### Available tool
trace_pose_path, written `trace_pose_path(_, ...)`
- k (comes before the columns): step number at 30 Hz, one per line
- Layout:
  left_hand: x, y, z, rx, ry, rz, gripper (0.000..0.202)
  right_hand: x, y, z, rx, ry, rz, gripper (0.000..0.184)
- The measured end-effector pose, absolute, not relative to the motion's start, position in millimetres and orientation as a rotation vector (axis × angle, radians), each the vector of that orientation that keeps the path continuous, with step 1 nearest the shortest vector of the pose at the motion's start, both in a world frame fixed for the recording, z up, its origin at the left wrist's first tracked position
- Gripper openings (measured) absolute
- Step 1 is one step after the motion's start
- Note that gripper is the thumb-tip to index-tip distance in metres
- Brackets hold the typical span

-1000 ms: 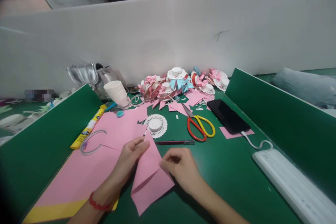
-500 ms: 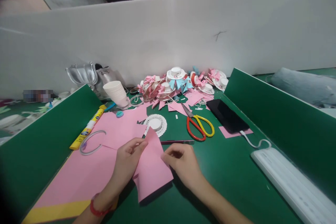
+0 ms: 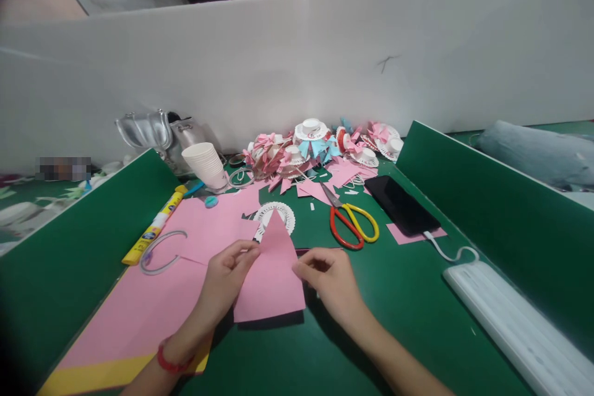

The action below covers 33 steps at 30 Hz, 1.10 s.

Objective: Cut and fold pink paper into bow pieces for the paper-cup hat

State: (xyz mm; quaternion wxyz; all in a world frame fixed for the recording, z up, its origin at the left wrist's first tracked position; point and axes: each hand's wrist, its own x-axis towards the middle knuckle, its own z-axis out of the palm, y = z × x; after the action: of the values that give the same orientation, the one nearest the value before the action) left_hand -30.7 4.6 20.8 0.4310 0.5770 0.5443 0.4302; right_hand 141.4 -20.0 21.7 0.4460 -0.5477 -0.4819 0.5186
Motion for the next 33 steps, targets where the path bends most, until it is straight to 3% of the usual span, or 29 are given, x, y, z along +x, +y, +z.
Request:
trace_pose_path(16, -41.5, 8.5, 26.5, 1.203, 1.295, 0.785, 0.029, 148.0, -19.1, 24.6, -1.332, -1.141, 1.326, 0.015)
trace_pose_path(21, -40.7, 4.7, 27.7, 1.482, 1.419, 1.141, 0.026, 147.7, -18.1, 16.7, -1.471, -1.309, 1.468, 0.014)
trace_pose_path(25, -20.2, -15.2, 12.2, 2.056, 1.2, 0.881, 0.016, 146.7, -17.4, 7.9, -1.661, -1.536, 1.281, 0.015)
trace_pose_path(29, -9.3, -26.9, -3.7, 2.597, 1.041, 0.587, 0.036, 152.5, -14.6, 4.2, -1.8, -1.611, 1.157, 0.014)
trace_pose_path(33, -16.3, -22.7, -3.1, 2.782, 1.085, 0.332, 0.04, 157.1, -12.4, 5.7, -1.818, -1.647, 1.192, 0.016)
